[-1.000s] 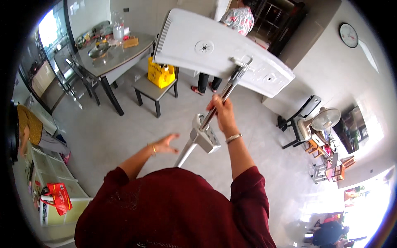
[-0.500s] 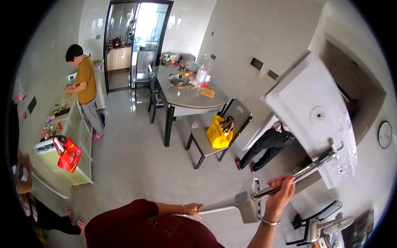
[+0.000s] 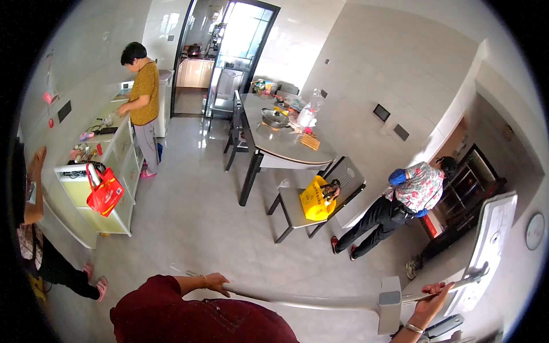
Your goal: The person assembles a flat mop by connecting the mop handle sections together and attaching the mop head plate onto the pole by hand.
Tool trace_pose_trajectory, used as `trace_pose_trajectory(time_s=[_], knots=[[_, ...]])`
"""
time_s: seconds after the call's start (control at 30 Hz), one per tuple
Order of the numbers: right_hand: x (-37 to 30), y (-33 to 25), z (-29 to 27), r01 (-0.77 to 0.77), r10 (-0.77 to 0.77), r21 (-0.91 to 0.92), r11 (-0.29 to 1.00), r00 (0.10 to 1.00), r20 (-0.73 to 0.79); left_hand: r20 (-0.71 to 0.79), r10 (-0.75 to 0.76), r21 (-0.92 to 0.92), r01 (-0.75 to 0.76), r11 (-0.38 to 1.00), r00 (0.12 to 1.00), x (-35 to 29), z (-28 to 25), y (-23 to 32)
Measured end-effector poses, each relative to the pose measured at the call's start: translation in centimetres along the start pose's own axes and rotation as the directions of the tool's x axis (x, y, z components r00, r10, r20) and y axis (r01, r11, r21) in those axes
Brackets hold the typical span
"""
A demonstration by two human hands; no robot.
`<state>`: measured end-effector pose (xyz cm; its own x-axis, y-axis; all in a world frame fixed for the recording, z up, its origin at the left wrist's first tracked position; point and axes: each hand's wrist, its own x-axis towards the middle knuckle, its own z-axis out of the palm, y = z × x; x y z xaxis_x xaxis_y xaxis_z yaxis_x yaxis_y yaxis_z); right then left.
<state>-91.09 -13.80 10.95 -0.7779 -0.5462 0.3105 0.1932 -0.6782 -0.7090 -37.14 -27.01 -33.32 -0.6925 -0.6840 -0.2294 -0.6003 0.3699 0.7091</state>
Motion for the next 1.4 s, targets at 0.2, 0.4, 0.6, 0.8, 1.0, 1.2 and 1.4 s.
trace_pose_trajectory(time_s=[0.2, 0.4, 0.6, 0.8, 1.0, 1.2, 1.4], knots=[[2.0, 0.9, -6.1, -0.01, -0.014, -0.151, 0.988, 0.987, -0.159, -0.053, -0.003, 0.054, 0.006, 0.999, 0.999, -1.6, 1.3, -0.2], [-2.6, 1.3, -6.8, -0.084, 0.078, -0.035, 0.996, 0.988, -0.131, 0.09, -0.105, 0.097, 0.096, 0.991, 0.99, -2.0, 1.2, 0.0], [-5.1, 1.8, -6.6, -0.103, 0.099, -0.015, 0.995, 0.981, -0.164, -0.287, -0.343, 0.35, 0.432, 0.831, 0.894, -3.0, 3.9, 0.9], [-6.6, 3.6, -0.7, -0.106, 0.106, 0.0, 0.994, 0.992, -0.073, -0.066, -0.615, 0.186, 0.615, 0.766, 0.786, -3.2, 7.4, -4.1], [-5.4, 6.4, 1.9, -0.006, 0.033, -0.142, 0.99, 0.981, 0.192, 0.177, -0.616, 0.312, 0.55, 0.775, 0.768, -8.4, 11.0, -9.6], [-7.3, 9.1, 6.8, 0.048, 0.032, -0.246, 0.968, 0.95, 0.312, 0.294, -0.805, 0.211, 0.786, 0.581, 0.516, -14.7, 13.7, -13.0], [-9.4, 13.2, 8.0, 0.055, 0.022, -0.298, 0.953, 0.968, 0.249, 0.241, -0.82, 0.11, 0.825, 0.555, 0.519, -14.5, 14.3, -13.0]])
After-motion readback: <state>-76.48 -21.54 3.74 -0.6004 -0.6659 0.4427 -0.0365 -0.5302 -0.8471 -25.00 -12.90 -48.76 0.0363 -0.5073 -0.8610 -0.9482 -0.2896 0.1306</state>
